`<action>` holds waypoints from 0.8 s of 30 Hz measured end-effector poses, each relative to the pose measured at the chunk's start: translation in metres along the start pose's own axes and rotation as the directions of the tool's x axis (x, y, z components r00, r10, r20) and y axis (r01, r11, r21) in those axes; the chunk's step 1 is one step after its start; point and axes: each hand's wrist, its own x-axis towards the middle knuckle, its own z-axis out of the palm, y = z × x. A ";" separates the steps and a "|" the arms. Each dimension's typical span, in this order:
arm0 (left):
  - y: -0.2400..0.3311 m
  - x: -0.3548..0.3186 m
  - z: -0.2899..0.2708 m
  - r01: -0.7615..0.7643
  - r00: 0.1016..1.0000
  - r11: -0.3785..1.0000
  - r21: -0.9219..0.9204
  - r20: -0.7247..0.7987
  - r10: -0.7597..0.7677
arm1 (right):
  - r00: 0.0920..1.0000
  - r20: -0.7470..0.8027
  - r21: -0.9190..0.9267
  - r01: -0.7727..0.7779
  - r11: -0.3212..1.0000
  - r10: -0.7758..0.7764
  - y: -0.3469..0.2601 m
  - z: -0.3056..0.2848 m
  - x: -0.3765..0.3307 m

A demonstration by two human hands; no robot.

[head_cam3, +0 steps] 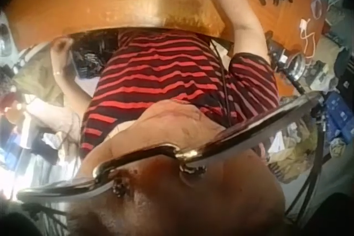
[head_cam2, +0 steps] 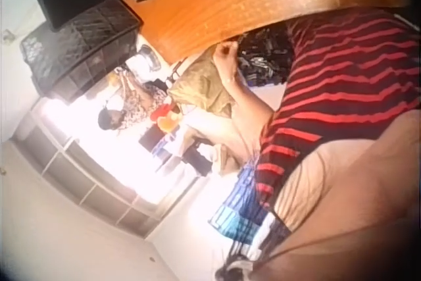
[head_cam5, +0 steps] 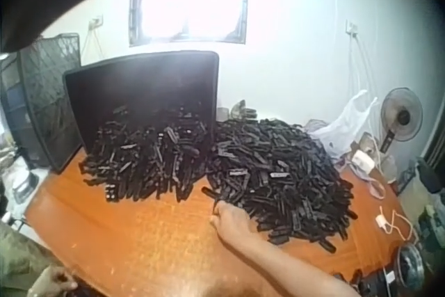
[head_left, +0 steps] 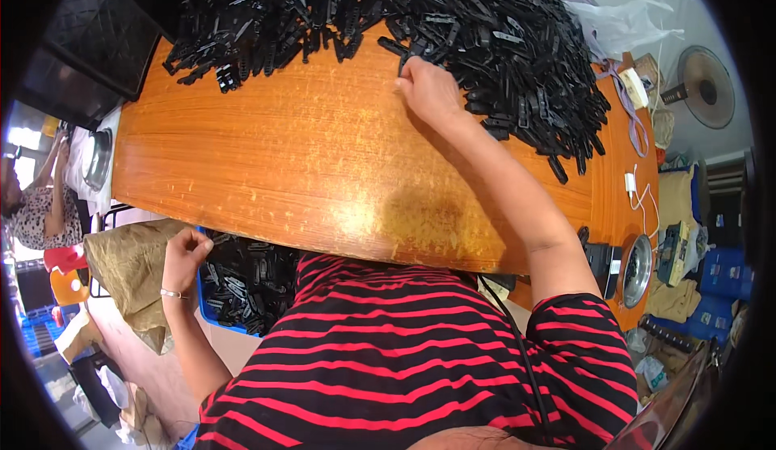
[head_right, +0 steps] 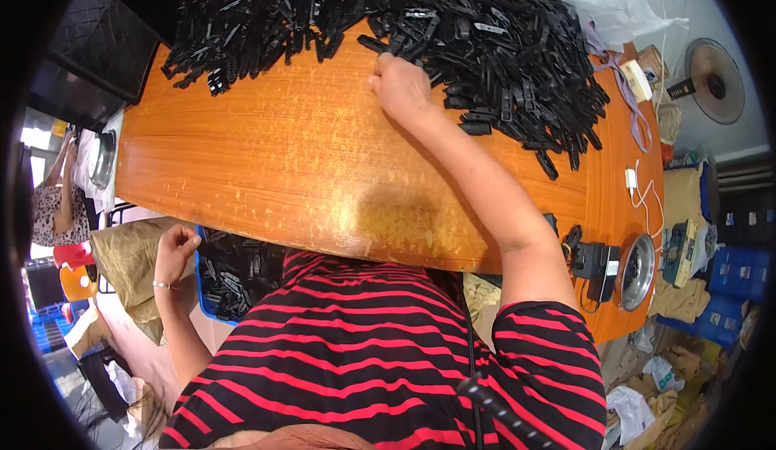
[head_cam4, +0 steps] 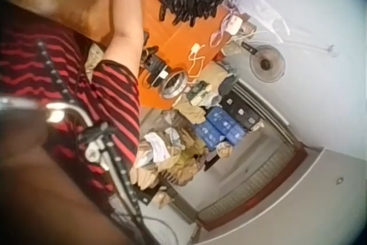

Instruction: The recorder is assembling small black plastic components by snapping pieces together on a wooden workbench.

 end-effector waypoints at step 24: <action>0.103 0.229 0.125 -0.272 0.691 0.719 0.640 -0.391 0.609 | 0.969 0.114 0.145 0.202 0.969 -0.219 -0.027 0.026 -0.028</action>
